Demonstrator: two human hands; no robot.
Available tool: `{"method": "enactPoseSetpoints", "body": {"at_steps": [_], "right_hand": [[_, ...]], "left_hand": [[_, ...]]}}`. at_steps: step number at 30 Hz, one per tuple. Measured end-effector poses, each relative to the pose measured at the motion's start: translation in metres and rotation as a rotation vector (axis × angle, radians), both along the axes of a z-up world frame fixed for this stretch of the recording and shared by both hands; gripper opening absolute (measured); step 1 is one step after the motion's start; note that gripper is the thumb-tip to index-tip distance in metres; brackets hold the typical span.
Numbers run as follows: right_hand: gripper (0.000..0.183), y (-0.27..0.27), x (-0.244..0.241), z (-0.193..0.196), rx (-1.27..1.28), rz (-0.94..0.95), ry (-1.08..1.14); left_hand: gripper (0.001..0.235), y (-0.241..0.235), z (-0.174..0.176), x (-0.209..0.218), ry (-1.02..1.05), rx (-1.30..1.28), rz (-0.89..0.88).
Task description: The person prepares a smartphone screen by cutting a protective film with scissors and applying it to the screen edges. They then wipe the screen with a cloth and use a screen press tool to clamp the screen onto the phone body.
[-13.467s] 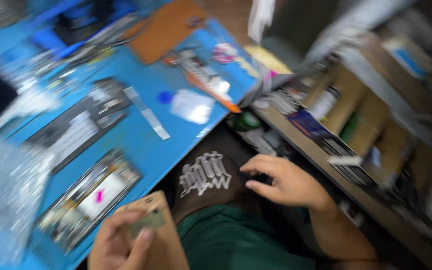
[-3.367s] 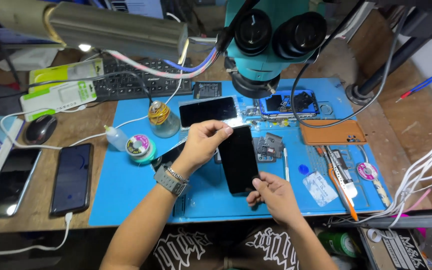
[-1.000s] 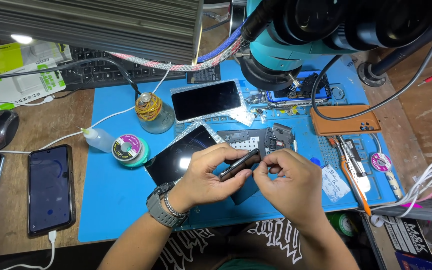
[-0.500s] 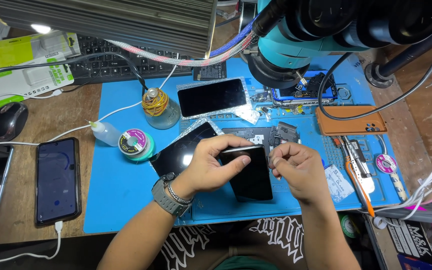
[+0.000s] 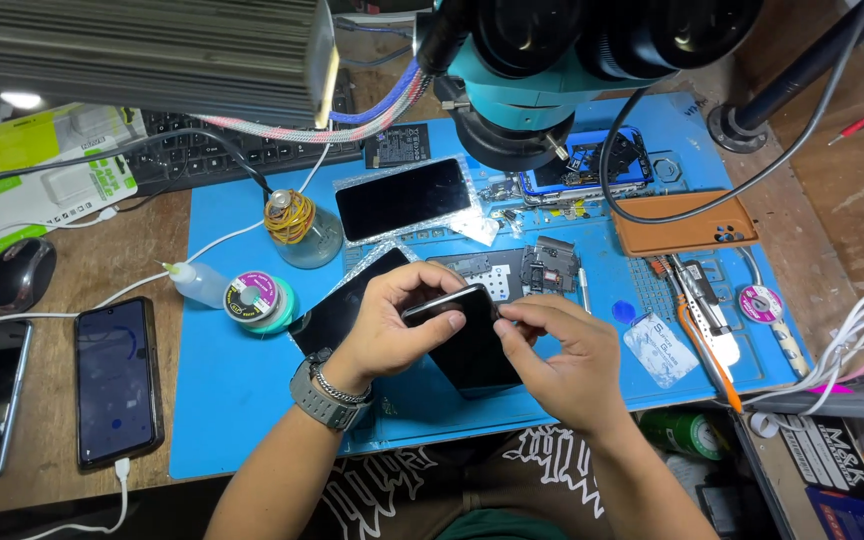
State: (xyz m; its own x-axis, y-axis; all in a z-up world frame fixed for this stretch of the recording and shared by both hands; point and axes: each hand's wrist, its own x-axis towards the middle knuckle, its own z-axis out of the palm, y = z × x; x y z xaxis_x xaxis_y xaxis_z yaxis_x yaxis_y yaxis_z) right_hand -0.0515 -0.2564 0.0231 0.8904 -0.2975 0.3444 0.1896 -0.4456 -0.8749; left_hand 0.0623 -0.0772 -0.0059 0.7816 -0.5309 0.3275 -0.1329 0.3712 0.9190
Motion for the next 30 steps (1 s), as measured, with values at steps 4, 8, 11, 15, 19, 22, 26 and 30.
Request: {"method": "enactPoseSetpoints", "body": {"at_steps": [4, 8, 11, 15, 19, 22, 26, 30], "right_hand": [[0.005, 0.01, 0.003, -0.003, -0.07, -0.038, -0.182], [0.007, 0.015, 0.005, -0.003, -0.104, -0.047, -0.263], [0.009, 0.016, 0.006, -0.004, -0.116, -0.042, -0.255], [0.011, 0.014, 0.005, -0.003, -0.07, -0.013, -0.206], [0.01, 0.011, 0.001, 0.002, 0.074, 0.034, -0.129], [0.009, 0.01, -0.004, 0.005, 0.144, 0.059, -0.076], [0.003, 0.011, -0.007, 0.005, 0.151, 0.072, -0.074], [0.009, 0.014, -0.014, 0.004, 0.041, 0.052, 0.081]], "left_hand": [[0.022, -0.001, 0.018, -0.008, 0.008, -0.139, -0.137], [0.032, -0.004, 0.019, -0.013, 0.048, -0.236, -0.268], [0.04, -0.004, 0.016, -0.01, 0.041, -0.239, -0.298], [0.04, -0.003, 0.011, -0.006, 0.062, -0.222, -0.289], [0.038, -0.001, 0.006, -0.002, 0.103, -0.256, -0.33], [0.035, 0.0, -0.001, 0.004, 0.109, -0.274, -0.368], [0.032, -0.001, 0.001, 0.005, 0.09, -0.285, -0.388], [0.024, 0.006, 0.008, 0.008, -0.012, -0.141, -0.452]]}}
